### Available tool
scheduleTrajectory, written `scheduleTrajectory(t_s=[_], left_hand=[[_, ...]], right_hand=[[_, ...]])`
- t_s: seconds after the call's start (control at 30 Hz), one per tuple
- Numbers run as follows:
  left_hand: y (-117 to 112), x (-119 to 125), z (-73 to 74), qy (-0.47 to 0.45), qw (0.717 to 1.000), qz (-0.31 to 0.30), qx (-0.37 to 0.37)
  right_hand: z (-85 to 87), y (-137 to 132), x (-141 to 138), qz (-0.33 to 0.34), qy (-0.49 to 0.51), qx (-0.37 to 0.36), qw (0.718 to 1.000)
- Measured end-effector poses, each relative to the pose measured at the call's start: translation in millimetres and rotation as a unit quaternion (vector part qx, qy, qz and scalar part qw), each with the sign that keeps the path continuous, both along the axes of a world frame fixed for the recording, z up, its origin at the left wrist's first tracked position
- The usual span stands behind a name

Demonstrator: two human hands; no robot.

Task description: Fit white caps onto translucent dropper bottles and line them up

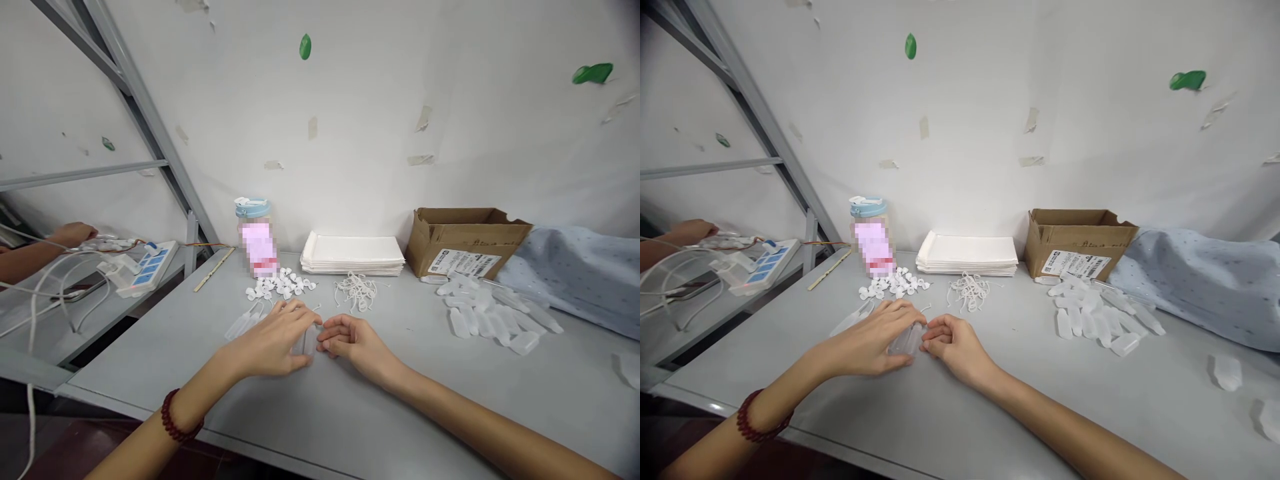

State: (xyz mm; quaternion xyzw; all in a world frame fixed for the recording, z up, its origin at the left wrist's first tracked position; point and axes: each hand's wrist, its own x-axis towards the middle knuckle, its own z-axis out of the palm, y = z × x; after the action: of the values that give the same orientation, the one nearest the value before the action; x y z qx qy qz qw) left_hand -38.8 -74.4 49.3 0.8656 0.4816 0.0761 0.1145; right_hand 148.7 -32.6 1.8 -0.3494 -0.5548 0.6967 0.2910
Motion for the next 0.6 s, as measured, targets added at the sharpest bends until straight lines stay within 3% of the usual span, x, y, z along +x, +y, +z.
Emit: scheduleTrajectory(t_s=[0.6], left_hand=[[1.9, 4.9, 7.2, 0.021, 1.000, -0.007, -0.022]], right_hand=[[2.1, 1.0, 5.9, 0.014, -0.031, 0.044, 0.998]])
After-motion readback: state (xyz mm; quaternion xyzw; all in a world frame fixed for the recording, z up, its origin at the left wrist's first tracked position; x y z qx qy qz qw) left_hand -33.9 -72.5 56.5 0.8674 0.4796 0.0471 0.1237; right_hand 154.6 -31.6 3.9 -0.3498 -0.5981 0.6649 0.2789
